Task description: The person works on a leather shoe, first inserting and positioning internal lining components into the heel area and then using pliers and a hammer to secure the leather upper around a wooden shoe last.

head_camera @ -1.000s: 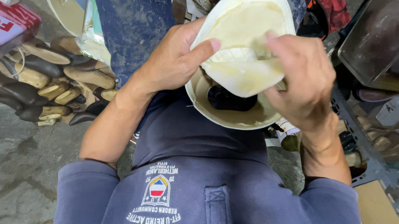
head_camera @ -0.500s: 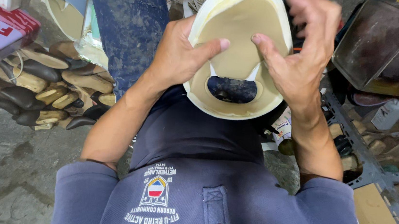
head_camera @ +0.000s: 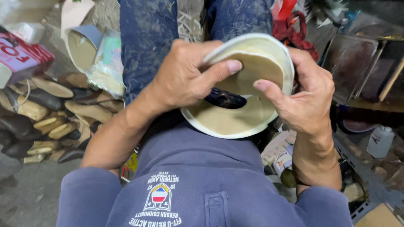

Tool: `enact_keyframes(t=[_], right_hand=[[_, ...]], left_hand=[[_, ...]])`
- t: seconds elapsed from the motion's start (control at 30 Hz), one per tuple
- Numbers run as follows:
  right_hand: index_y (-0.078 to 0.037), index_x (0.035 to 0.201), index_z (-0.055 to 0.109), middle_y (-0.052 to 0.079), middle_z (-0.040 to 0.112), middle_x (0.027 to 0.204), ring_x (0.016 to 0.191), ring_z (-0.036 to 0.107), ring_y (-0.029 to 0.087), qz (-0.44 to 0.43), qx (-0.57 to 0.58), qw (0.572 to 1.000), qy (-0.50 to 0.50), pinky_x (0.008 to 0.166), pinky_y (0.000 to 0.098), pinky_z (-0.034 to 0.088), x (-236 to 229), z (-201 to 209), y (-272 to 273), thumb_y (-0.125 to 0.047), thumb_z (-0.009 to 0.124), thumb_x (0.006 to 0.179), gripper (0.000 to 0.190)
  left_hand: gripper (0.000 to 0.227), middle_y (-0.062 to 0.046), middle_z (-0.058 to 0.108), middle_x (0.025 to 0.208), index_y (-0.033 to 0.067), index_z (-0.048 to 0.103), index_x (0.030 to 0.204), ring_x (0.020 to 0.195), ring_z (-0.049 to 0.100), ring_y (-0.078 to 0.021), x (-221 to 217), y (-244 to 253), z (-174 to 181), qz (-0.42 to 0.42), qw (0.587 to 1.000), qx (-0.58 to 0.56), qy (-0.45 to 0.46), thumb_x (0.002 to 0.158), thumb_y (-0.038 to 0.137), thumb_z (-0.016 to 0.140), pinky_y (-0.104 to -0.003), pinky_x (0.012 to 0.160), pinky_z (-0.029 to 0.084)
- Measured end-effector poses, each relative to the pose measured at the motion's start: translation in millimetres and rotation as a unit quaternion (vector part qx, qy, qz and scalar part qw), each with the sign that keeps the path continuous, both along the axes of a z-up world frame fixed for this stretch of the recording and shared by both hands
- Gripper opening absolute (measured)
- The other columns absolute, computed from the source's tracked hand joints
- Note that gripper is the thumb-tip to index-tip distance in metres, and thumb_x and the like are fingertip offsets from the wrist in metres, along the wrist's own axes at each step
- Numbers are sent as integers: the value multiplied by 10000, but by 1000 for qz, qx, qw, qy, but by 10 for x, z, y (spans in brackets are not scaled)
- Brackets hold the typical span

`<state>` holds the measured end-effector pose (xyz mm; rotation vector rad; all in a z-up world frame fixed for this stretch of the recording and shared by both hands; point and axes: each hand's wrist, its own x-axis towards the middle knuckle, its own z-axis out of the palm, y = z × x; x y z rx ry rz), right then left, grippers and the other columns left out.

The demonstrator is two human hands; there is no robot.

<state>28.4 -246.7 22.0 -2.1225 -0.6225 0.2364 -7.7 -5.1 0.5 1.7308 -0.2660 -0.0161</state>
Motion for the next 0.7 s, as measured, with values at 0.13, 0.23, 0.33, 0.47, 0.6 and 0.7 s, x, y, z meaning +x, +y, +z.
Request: enact_keyframes(t=[0.13, 0.23, 0.33, 0.47, 0.6, 0.7], right_hand=[[-56, 1035, 774, 114, 714, 761, 710, 721, 214, -21, 84, 996, 4, 624, 320, 547, -113, 82, 105, -48, 912, 825, 251], [-86, 951, 777, 94, 697, 671, 628, 698, 193, -20, 75, 997, 5, 553, 319, 515, -225, 166, 97, -114, 803, 917, 51], [-110, 1025, 787, 108, 741, 752, 720, 664, 112, -19, 82, 996, 19, 618, 343, 542, -300, 351, 264, -128, 769, 901, 126], [-134, 1012, 791, 108, 748, 733, 700, 672, 112, -15, 83, 996, -12, 594, 345, 545, -309, 478, 372, -149, 713, 922, 120], [-104, 1144, 723, 213, 725, 866, 775, 713, 404, -37, 10, 997, -65, 644, 456, 548, -171, 271, 315, -192, 590, 1011, 207], [-32, 1247, 658, 275, 723, 1056, 961, 697, 467, -30, -23, 994, -98, 784, 534, 556, -90, 340, 504, -199, 538, 1035, 296]], left_hand=[[225, -98, 604, 594, 128, 654, 831, 511, 629, -245, -270, -189, 35, 47, 998, -45, -16, 1025, 236, 620, -304, 511, 481], [298, -71, 594, 575, 163, 624, 780, 490, 600, -230, -383, -156, 161, 54, 998, -18, -21, 1048, 282, 572, -294, 503, 483], [370, -115, 588, 563, 155, 572, 731, 495, 606, -328, -463, -71, 253, 45, 997, 48, -41, 1053, 332, 533, -359, 479, 473], [360, -126, 576, 570, 163, 548, 753, 515, 622, -351, -505, -46, 229, 42, 990, 108, -81, 1066, 333, 497, -382, 482, 491], [805, -314, 401, 1529, 13, 361, 1537, 1338, 463, -486, -654, -194, 174, 181, 948, 179, -189, 982, 567, 543, -522, 1065, 385], [1119, -396, 230, 1605, -65, 183, 1590, 1400, 366, -561, -813, -375, 79, 141, 968, 159, -131, 814, 510, 747, -596, 1124, 338]])
